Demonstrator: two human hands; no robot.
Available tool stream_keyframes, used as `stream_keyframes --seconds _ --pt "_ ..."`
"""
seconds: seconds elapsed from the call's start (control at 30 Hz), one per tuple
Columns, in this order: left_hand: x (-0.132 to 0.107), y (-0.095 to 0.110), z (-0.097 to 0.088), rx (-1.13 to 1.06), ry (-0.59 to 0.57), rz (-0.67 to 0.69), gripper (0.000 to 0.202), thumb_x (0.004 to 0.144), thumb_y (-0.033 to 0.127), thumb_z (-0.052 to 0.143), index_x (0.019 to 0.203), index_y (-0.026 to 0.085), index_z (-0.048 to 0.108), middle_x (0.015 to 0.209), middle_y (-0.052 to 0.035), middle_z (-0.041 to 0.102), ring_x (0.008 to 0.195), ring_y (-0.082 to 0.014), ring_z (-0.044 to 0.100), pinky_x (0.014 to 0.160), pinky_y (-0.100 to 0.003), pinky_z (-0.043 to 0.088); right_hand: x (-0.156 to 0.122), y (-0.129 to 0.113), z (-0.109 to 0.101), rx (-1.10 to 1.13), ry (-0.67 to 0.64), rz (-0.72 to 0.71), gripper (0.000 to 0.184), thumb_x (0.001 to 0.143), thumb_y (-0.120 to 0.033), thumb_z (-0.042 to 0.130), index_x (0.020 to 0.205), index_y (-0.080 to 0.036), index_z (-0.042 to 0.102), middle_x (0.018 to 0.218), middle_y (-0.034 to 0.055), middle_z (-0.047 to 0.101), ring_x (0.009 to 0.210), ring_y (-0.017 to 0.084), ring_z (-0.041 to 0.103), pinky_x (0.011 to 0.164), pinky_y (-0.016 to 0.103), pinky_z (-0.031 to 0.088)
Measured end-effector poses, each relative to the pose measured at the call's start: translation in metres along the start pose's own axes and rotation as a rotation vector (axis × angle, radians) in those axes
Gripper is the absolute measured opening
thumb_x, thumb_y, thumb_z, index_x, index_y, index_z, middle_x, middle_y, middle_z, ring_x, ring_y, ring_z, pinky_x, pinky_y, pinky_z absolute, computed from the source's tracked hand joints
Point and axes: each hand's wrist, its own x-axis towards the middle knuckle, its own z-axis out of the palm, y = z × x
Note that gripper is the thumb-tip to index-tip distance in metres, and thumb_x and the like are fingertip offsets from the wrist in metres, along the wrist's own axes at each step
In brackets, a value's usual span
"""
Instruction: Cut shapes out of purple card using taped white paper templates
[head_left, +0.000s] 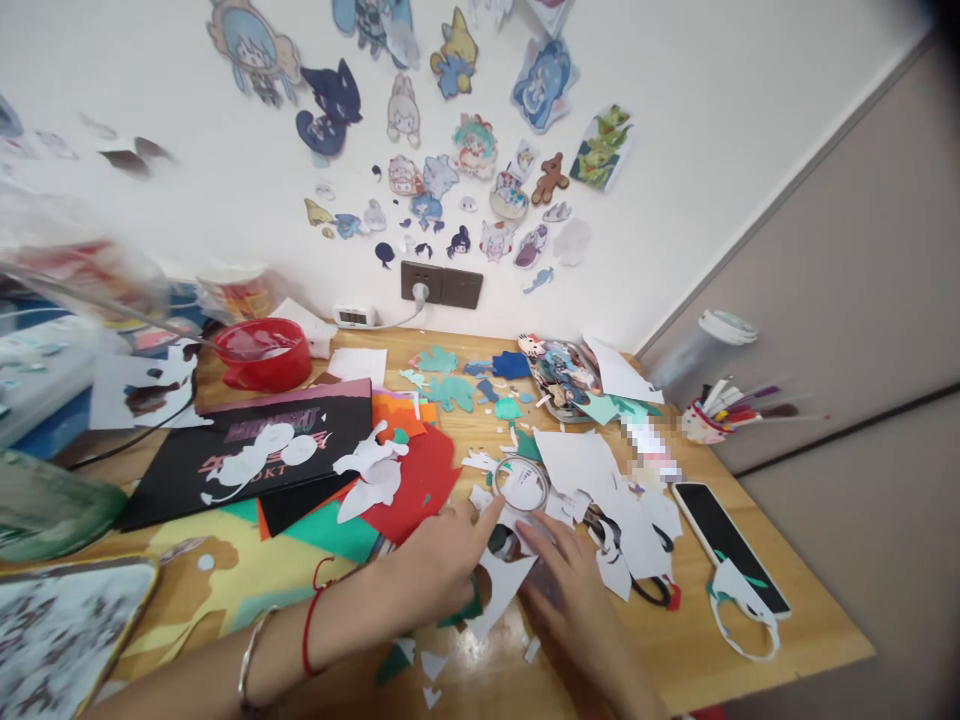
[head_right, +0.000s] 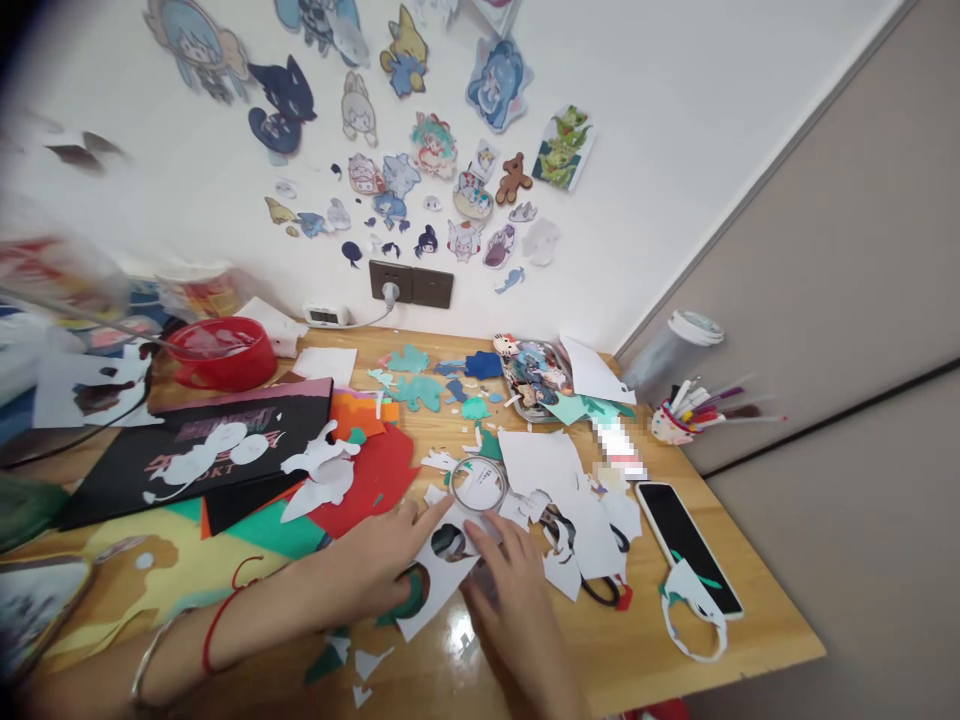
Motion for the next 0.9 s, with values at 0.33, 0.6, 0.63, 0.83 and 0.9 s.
stream_keyframes --seconds 0.33,0.6,0.63,0.83,0.9 --pt "-0.025 -0.031 -0.026 -0.37 0.137 -0.057 0.07 0.072 0.016 0.044 0.138 0.02 0.02 0.108 -0.0115 0.059 0.097 -0.0254 0.056 0.077 -0.034 0.044 0.023 0.012 -0.01 0.111 0.321 0.082 0.029 0.083 -0.019 0.038 0.095 -0.021 0.064 0.095 0.0054 0.066 0.093 0.024 0.055 0.089 0.045 0.04" --pt "-0.051 -0.033 -0.034 -0.734 0.148 -0.172 0.026 0.083 0.035 0.043 0.102 0.022 0.054 0.07 0.0 0.057 0.059 -0.0169 0.054 0.052 -0.025 0.04 0.021 0.006 -0.059 0.159 0.974 0.68 0.041 0.086 -0.036 0.045 0.113 -0.009 0.06 0.109 0.0173 0.062 0.103 0.032 0.057 0.088 0.042 0.044" --pt "-0.054 -0.031 -0.032 -0.813 0.126 -0.179 0.024 0.084 0.037 0.042 0.098 0.021 0.054 0.064 0.0016 0.054 0.053 -0.0154 0.053 0.047 -0.024 0.04 0.021 0.007 -0.063 0.074 1.096 0.687 0.041 0.088 -0.034 0.043 0.114 -0.007 0.059 0.109 0.019 0.061 0.102 0.033 0.057 0.088 0.043 0.044" --pt "-0.055 -0.021 -0.013 -1.256 0.088 -0.192 0.023 0.087 0.043 0.038 0.085 0.02 0.044 0.074 0.0031 0.056 0.046 -0.0087 0.053 0.045 -0.022 0.044 0.017 0.033 -0.057 -0.204 0.864 0.393 0.039 0.085 -0.018 0.038 0.118 -0.007 0.056 0.11 0.0192 0.06 0.106 0.034 0.052 0.087 0.048 0.044" --pt "-0.051 -0.018 -0.007 -1.358 0.117 -0.211 0.024 0.087 0.044 0.038 0.085 0.02 0.04 0.083 0.0013 0.057 0.047 -0.0081 0.054 0.047 -0.022 0.045 0.017 0.031 -0.048 -0.107 0.707 0.253 0.048 0.082 -0.014 0.035 0.129 -0.011 0.045 0.124 0.0157 0.051 0.116 0.03 0.044 0.095 0.049 0.038"
